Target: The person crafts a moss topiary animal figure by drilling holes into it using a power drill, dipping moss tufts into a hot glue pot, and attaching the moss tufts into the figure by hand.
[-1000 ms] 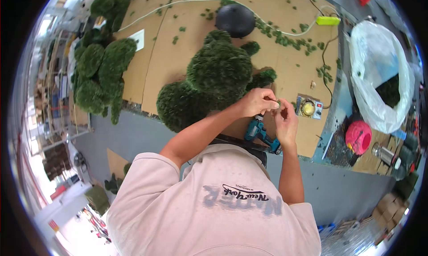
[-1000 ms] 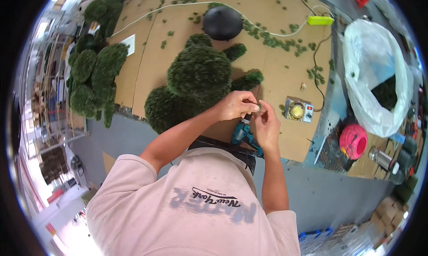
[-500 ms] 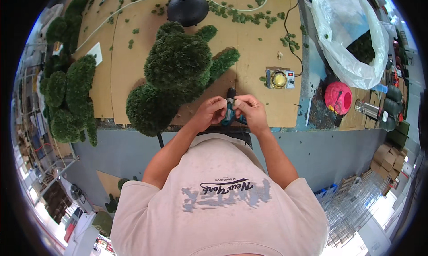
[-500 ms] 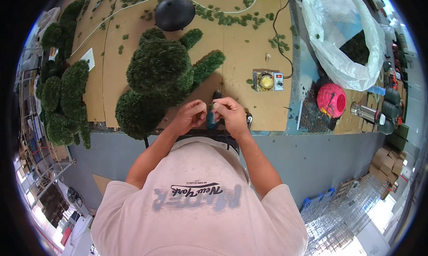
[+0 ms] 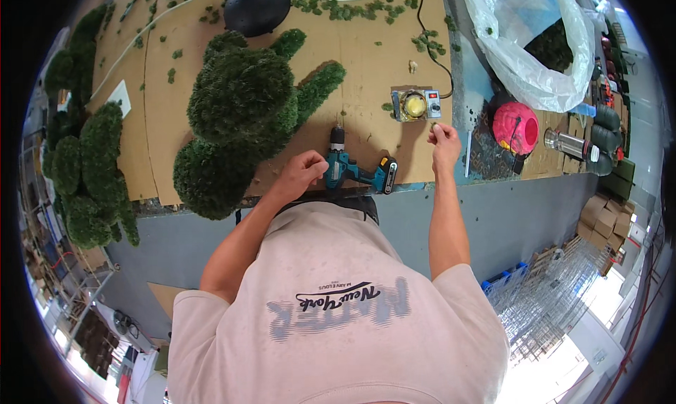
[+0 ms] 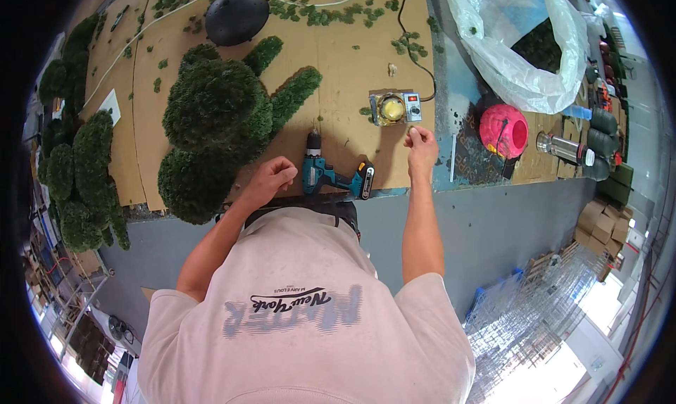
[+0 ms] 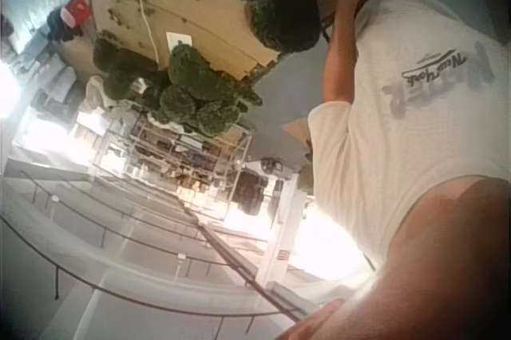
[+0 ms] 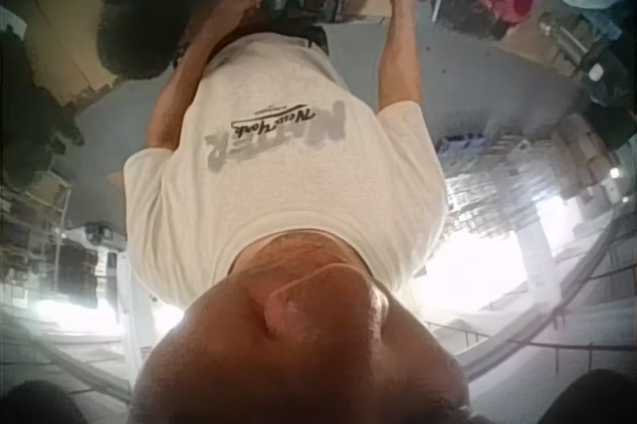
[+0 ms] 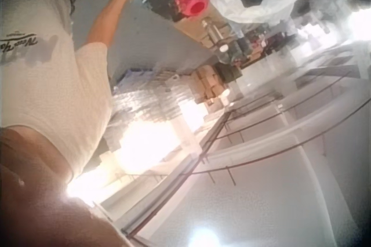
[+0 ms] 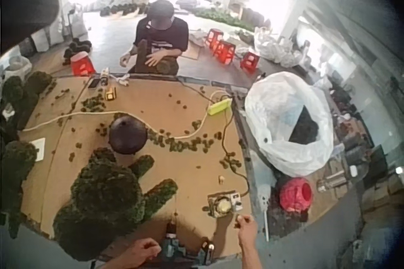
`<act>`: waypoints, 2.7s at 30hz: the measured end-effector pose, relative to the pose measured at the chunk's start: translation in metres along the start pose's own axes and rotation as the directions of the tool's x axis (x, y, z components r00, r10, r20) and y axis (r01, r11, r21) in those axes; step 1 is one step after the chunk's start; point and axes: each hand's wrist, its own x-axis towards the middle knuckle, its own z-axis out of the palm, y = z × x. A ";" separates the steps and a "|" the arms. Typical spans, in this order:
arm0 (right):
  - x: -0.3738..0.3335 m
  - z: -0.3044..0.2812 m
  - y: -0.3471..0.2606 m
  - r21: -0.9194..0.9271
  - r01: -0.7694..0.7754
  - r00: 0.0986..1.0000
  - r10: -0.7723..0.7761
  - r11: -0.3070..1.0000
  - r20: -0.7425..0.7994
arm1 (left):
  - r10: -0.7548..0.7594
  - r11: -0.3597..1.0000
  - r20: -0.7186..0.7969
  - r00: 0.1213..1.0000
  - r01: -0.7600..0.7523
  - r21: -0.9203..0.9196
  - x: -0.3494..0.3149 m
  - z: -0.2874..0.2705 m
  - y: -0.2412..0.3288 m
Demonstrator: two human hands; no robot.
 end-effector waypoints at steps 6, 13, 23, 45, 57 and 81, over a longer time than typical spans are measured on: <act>0.016 0.018 0.005 -0.289 0.100 0.992 -0.075 0.952 0.098 | 0.015 0.999 -0.086 0.996 -0.011 0.047 -0.010 -0.013 -0.012; 0.027 0.027 0.012 -0.456 0.147 0.989 -0.113 0.878 0.100 | -0.009 0.994 -0.108 0.994 0.020 0.106 -0.016 -0.016 -0.008; 0.028 0.031 0.018 -0.589 0.375 0.927 -0.300 0.716 0.226 | 0.022 0.988 -0.120 0.993 -0.003 0.157 -0.016 -0.013 -0.004; 0.004 0.037 -0.059 0.626 -0.657 0.734 0.167 0.420 0.659 | 0.191 0.935 -0.132 0.973 -0.140 0.325 -0.029 -0.006 0.022; -0.090 0.104 -0.205 0.530 -0.146 0.815 -0.202 0.836 0.543 | 0.936 0.208 -0.120 0.331 -0.246 0.947 -0.071 -0.092 0.163; -0.195 0.212 -0.246 0.363 0.068 0.690 -0.307 0.929 0.656 | 0.829 0.114 0.170 0.532 -0.459 0.881 -0.046 -0.150 0.189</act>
